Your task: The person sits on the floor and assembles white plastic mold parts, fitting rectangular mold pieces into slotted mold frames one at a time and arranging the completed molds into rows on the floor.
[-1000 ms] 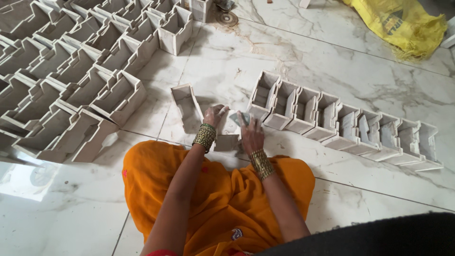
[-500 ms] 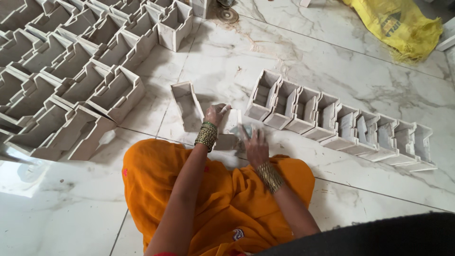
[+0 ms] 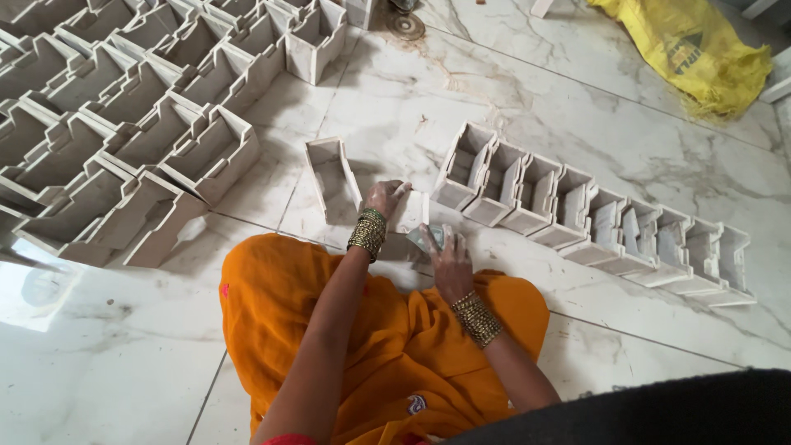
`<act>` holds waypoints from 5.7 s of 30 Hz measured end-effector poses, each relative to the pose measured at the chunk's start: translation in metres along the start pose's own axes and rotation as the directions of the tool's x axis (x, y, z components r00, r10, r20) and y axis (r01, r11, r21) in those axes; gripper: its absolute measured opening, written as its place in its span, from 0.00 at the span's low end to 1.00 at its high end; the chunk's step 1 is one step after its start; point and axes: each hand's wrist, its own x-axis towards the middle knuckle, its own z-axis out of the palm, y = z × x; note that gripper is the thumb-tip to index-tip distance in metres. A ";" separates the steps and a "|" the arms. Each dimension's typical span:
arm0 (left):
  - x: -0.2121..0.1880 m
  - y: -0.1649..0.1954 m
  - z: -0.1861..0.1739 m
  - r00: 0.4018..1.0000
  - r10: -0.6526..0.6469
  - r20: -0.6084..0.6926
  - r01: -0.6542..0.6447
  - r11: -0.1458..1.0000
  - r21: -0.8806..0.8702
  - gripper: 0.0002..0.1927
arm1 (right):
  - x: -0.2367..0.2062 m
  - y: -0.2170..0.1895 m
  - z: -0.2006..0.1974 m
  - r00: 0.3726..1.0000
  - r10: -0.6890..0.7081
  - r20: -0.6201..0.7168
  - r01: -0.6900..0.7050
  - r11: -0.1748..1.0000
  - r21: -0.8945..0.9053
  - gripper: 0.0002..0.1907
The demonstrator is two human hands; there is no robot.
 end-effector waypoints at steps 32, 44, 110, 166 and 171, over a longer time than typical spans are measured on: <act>-0.049 -0.034 0.013 0.980 0.150 0.129 -0.103 0.943 -0.316 0.37 | 0.026 0.004 0.006 0.939 0.298 0.169 -0.318 0.942 0.109 0.36; -0.063 -0.015 0.057 0.924 -0.195 0.328 0.312 -0.108 -0.944 0.35 | 0.017 -0.036 -0.002 0.981 0.190 0.037 -0.186 0.978 -0.089 0.40; -0.068 -0.024 0.058 0.676 0.712 -0.189 -0.584 0.674 0.452 0.19 | -0.001 0.029 0.023 0.770 0.631 0.096 -0.625 0.715 0.313 0.36; 0.099 0.006 -0.005 0.981 -0.190 -0.046 0.175 0.752 0.636 0.24 | -0.007 0.051 0.083 0.690 0.674 0.265 -0.525 0.214 0.824 0.19; 0.117 0.014 0.033 0.987 -0.154 0.039 0.112 0.848 0.518 0.37 | -0.009 0.052 0.088 0.651 0.664 0.367 -0.584 0.130 0.801 0.18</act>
